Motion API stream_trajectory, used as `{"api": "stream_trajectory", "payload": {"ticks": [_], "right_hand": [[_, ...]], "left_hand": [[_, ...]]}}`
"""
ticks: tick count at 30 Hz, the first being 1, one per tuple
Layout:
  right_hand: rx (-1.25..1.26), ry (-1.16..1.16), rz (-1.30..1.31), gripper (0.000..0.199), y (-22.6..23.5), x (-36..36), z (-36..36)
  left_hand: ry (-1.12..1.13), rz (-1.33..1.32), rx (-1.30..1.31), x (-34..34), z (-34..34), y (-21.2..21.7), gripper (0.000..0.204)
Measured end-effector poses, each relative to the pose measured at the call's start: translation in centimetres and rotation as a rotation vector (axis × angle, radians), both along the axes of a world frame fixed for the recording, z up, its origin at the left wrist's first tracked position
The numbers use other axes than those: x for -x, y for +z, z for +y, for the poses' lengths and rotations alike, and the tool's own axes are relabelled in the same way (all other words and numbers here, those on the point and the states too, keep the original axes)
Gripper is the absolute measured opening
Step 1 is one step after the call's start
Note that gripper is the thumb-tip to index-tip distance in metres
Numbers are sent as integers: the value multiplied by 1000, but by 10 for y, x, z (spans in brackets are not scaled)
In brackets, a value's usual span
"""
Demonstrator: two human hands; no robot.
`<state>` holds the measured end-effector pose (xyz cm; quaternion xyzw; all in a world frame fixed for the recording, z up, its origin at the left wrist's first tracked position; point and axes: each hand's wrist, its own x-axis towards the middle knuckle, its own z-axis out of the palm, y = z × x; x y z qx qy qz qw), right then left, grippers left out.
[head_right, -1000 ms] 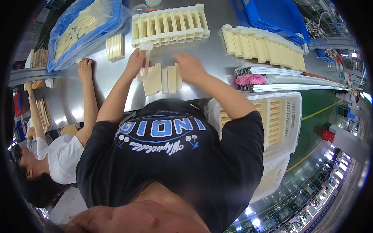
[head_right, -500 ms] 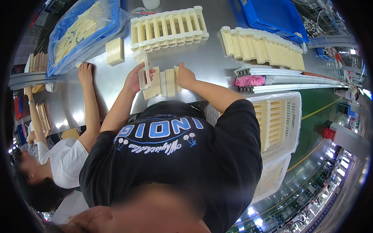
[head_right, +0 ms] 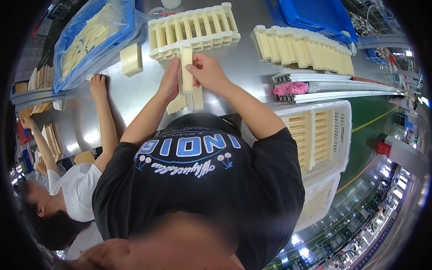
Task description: The person inserts strips into plastic frames, retrieves crates of frames, applies liquid to stacks of strips using a brush, and aligns the assembled frames along the workbench.
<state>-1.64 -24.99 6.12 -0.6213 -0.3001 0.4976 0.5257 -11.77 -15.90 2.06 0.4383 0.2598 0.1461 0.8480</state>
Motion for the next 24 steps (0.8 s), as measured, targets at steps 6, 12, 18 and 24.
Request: {"api": "stream_trajectory", "payload": {"ticks": [6,12,18,24], "right_hand": [[-187,-149,-571,48,-7,25,-4],[-281,-145,-658,51,-14,25,-5],[-262,-130,-745,50,-7,22,-6],[-342,-180,-1182,48,-6,23,-6]], "left_hand": [[82,-57,-143,-4,-3,-11,40],[74,-78,-297,-3,-2,-12,42],[85,-55,-497,-3,-3,-10,45],[125,-128,-375,-9,-8,-3,36]]}}
